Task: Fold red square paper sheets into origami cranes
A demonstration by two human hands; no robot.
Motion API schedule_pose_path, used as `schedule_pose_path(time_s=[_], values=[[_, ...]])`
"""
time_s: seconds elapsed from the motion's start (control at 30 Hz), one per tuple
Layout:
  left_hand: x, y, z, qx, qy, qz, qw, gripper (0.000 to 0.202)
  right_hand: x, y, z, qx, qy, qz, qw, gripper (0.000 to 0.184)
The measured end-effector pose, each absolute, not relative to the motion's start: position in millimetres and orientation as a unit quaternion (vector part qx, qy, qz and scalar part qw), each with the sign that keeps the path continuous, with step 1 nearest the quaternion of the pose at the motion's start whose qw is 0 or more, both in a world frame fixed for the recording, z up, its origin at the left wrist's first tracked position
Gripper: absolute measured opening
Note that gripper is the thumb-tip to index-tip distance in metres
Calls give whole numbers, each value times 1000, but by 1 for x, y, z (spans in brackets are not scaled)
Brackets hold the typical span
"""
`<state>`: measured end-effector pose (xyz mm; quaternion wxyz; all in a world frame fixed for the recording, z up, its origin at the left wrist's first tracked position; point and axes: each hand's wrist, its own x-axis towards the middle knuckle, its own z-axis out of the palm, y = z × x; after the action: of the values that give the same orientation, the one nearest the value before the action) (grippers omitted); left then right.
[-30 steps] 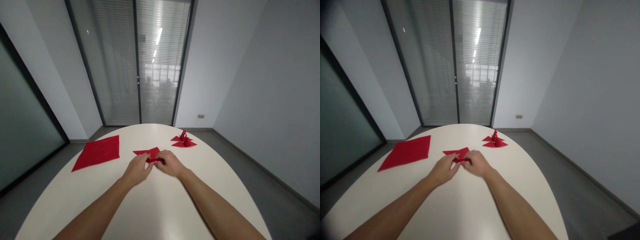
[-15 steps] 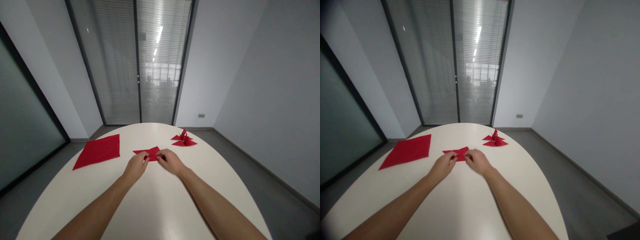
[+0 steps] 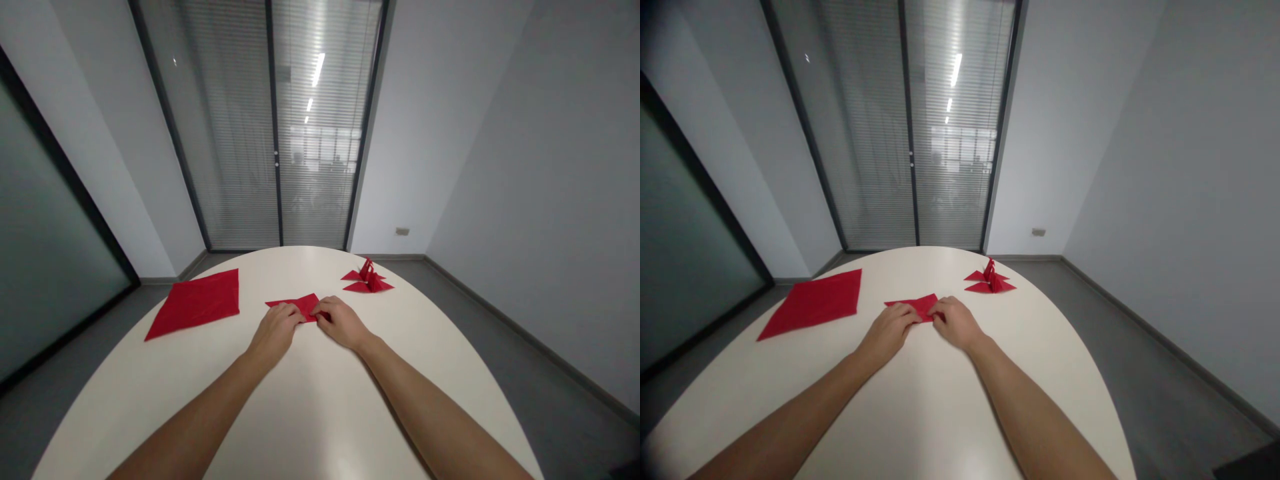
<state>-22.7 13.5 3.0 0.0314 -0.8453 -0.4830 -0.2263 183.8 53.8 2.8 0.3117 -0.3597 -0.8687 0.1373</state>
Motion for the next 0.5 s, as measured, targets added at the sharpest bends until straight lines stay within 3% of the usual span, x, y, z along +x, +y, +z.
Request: schedule_pose_path(time_s=[0.13,0.3,0.5], values=[[-22,10,8,-841,-505,-187,63,24,183,53,7,-364,-867,130,315,28],[-24,8,7,-808,-538,-231,67,25,182,48,10,-324,-873,180,316,32],[-29,14,-2,-807,-533,-253,26,26,183,49,3,-283,-875,226,321,51]])
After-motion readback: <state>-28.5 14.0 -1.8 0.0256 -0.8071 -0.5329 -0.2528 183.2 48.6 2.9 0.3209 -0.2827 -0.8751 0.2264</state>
